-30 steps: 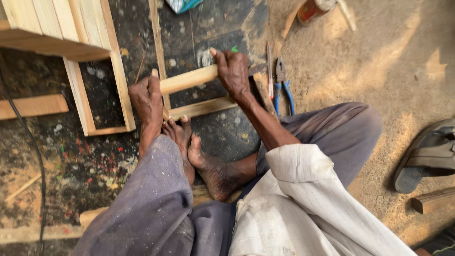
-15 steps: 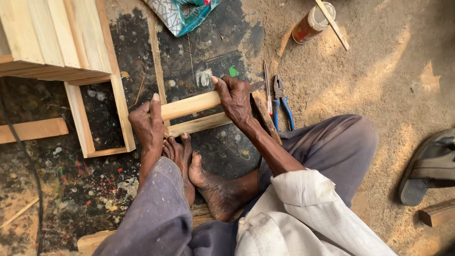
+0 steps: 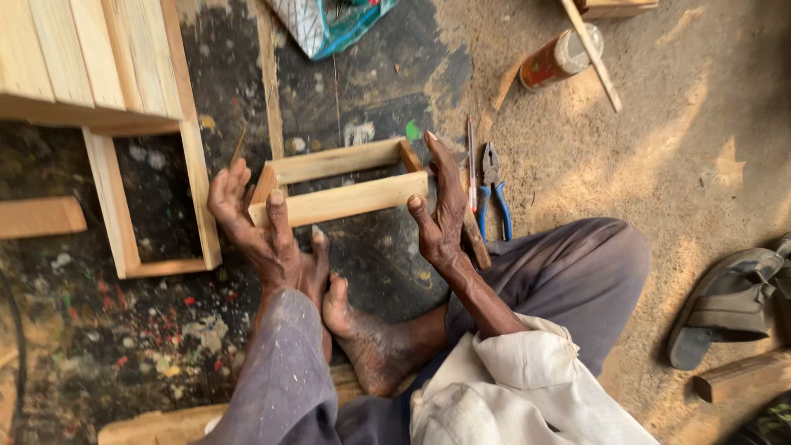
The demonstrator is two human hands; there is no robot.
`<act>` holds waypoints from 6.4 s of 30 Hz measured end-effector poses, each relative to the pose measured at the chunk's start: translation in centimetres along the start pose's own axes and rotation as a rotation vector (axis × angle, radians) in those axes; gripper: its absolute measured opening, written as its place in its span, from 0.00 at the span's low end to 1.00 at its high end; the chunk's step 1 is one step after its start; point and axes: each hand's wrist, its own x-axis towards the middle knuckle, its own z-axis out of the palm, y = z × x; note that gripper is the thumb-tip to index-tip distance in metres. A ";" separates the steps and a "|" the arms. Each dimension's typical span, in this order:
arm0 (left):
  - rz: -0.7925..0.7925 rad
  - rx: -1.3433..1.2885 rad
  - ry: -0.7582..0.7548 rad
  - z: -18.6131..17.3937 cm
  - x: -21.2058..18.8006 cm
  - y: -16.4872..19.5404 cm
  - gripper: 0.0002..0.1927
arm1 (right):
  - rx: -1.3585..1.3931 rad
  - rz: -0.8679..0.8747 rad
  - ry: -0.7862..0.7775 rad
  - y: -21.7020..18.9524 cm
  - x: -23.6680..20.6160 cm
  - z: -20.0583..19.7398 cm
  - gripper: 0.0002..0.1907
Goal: The person sits on the workshop floor and assembles small rectangular wooden frames, hammering nails into the joints with a hammer. They position wooden slats, drive nails, and fit completed frames together, placing finished frames beside a larger wooden box structure.
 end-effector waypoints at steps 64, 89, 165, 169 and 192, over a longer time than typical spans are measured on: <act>0.467 0.658 -0.849 7.2 -2.0 -5.3 0.19 | -0.087 0.486 0.006 3.5 -5.6 -8.0 0.36; 0.444 0.643 -0.847 7.5 -1.1 -4.4 0.15 | -0.552 -0.285 -0.043 2.5 4.9 -4.6 0.36; -0.235 0.199 -0.458 1.6 7.9 -6.2 0.37 | -0.395 -0.385 -0.358 -2.9 -3.3 3.4 0.42; -0.211 0.182 -0.471 1.6 7.5 -6.4 0.34 | -0.498 -0.283 -0.450 -2.5 -3.4 3.7 0.41; 0.588 0.708 -0.679 2.3 -0.4 -4.4 0.10 | -0.217 0.577 -0.515 0.4 -8.1 -5.9 0.34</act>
